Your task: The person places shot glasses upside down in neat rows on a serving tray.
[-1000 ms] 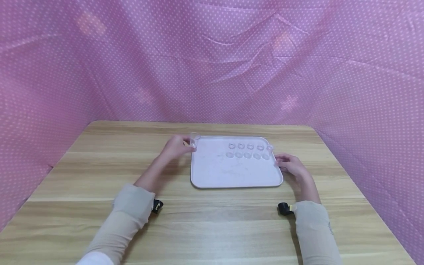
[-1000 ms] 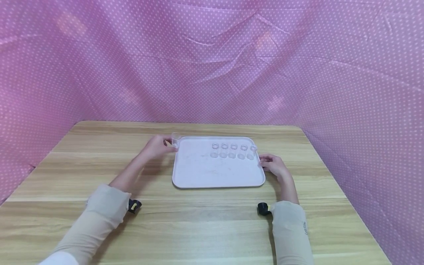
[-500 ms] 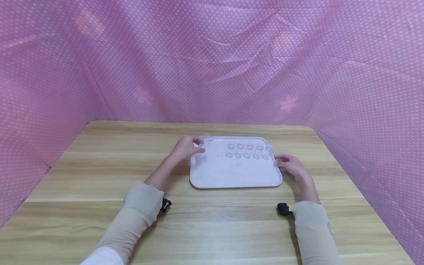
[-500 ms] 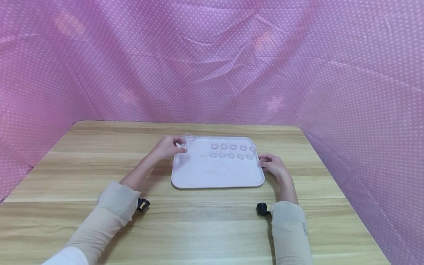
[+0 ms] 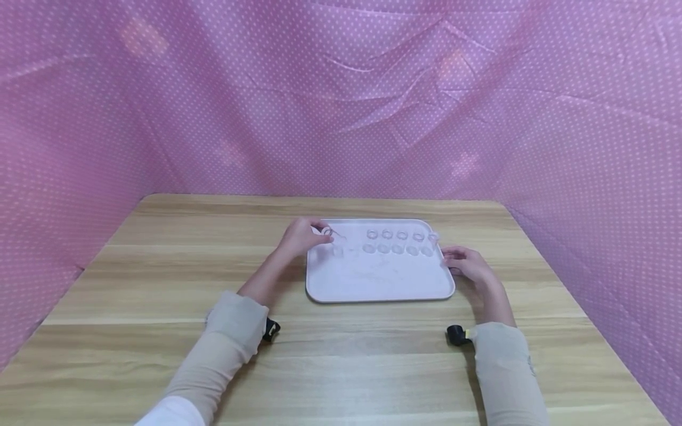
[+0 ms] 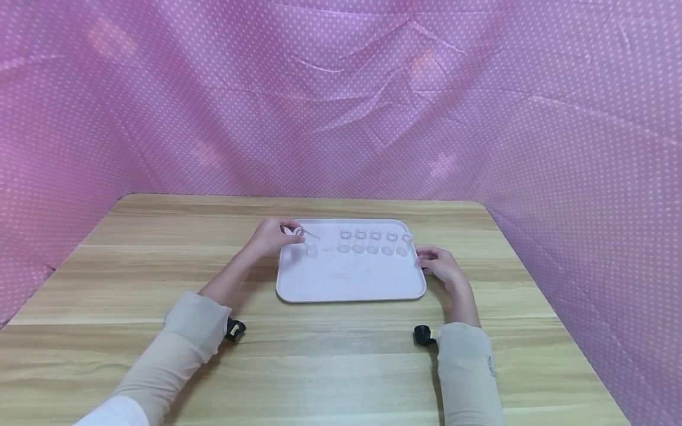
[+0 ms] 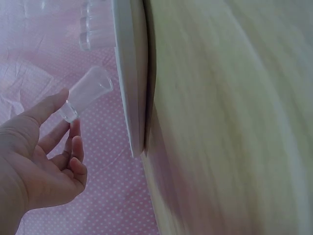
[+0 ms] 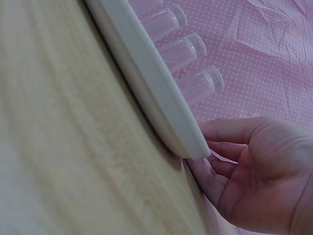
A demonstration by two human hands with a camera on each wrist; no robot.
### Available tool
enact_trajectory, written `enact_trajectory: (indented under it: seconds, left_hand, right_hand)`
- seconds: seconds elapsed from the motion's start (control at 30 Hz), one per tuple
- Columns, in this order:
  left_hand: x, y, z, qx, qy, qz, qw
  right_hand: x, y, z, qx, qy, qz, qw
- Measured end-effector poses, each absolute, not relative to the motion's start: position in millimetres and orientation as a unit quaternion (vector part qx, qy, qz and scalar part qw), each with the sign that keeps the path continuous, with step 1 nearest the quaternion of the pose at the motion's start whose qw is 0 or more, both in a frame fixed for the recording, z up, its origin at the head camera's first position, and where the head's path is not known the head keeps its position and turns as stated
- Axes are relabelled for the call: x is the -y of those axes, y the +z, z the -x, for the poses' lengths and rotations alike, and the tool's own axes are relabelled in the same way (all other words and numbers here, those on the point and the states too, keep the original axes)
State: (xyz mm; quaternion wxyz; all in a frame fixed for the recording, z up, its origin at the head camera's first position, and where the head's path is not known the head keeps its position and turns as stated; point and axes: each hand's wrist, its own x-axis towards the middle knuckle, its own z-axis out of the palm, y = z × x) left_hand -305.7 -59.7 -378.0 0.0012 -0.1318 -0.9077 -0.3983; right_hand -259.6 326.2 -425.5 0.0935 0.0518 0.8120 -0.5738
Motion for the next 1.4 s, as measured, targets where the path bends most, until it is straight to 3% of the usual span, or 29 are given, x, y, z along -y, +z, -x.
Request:
enact_trajectory:
  seconds: [1.4]
  left_hand:
    - [1.0, -393.6, 326.6, 0.913, -0.378, 0.154, -0.02]
  right_hand:
    - [-328.2, -423.4, 259.3, -0.805, -0.582, -0.058, 0.1]
